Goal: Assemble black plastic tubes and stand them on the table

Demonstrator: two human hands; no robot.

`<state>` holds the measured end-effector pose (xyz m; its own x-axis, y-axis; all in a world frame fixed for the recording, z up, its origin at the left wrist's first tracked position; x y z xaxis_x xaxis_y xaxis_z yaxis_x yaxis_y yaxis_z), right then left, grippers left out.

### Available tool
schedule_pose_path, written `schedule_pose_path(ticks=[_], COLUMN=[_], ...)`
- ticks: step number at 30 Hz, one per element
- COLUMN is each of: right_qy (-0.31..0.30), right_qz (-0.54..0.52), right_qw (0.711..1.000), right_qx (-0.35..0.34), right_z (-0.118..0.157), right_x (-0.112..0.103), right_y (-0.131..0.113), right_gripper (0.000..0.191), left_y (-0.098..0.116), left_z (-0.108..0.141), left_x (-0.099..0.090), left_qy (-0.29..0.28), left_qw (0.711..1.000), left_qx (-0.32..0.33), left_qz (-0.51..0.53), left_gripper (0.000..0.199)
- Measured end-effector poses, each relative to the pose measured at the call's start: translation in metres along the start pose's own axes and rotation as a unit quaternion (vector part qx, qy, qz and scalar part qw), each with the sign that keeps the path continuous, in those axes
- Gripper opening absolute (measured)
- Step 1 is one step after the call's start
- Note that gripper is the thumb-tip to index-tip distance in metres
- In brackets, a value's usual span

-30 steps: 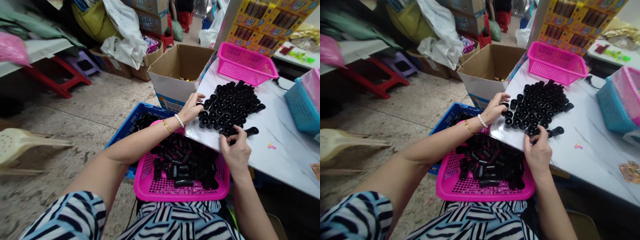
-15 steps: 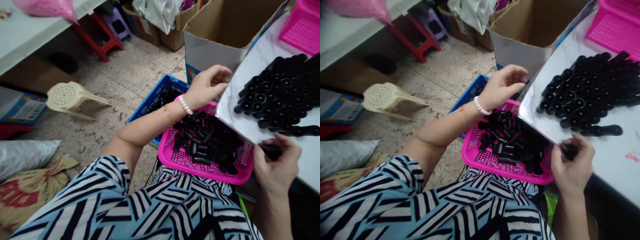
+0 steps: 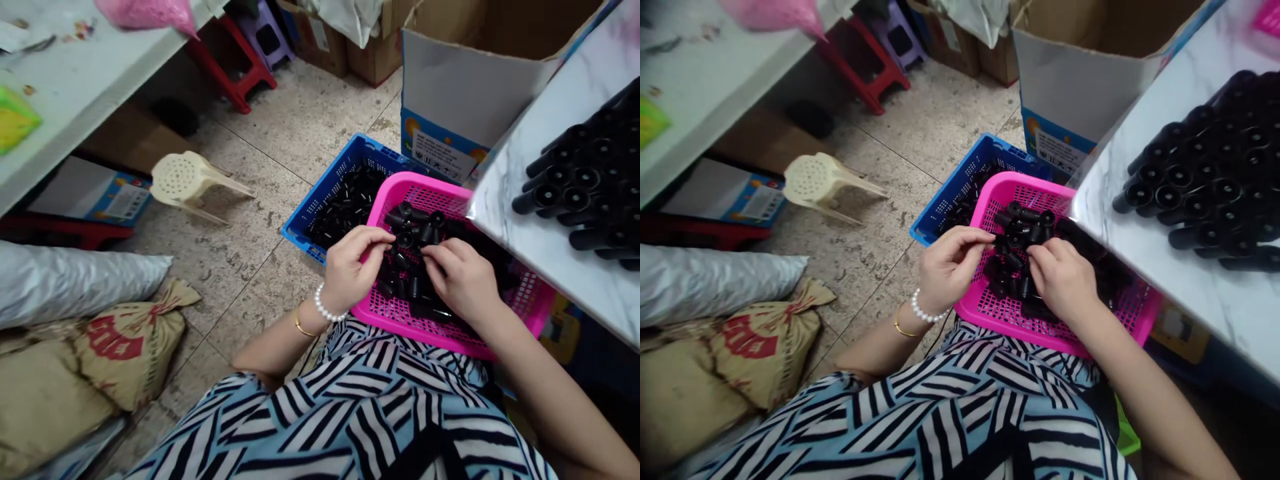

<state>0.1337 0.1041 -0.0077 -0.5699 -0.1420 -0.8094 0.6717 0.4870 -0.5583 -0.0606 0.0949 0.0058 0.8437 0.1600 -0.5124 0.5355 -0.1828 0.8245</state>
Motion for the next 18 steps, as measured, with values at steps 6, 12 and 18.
schedule_pose_path(ticks=[6,12,18], right_qy=[-0.101,-0.023,-0.088], right_qz=[0.146,0.153,0.134], right_qw=[0.984,0.987,0.984], right_qx=[0.025,0.044,0.076], right_z=[-0.016,-0.007,-0.004], right_x=[0.046,0.038,0.066], right_y=[0.003,-0.010,-0.014], right_gripper=[0.035,0.028,0.027], left_y=[-0.026,-0.034,-0.030], left_z=[-0.003,0.000,0.002], left_x=[0.001,-0.001,0.002], left_qy=[0.041,0.062,0.040], left_qw=[0.988,0.980,0.989], left_qx=[-0.090,-0.108,-0.096], left_qz=[0.117,0.152,0.107], left_gripper=[0.010,0.008,0.007])
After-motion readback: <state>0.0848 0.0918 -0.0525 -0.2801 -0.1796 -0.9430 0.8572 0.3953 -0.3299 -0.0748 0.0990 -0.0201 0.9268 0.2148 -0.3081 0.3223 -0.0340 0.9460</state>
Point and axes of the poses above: each hand's wrist, its own z-axis away from the middle knuckle, its own x-axis out of the palm, y = z × x, the point moved 8 cm from there along -z, towards the middle knuckle, and after that the axes turned 14 degrees about -z, right-handed, at the moved point
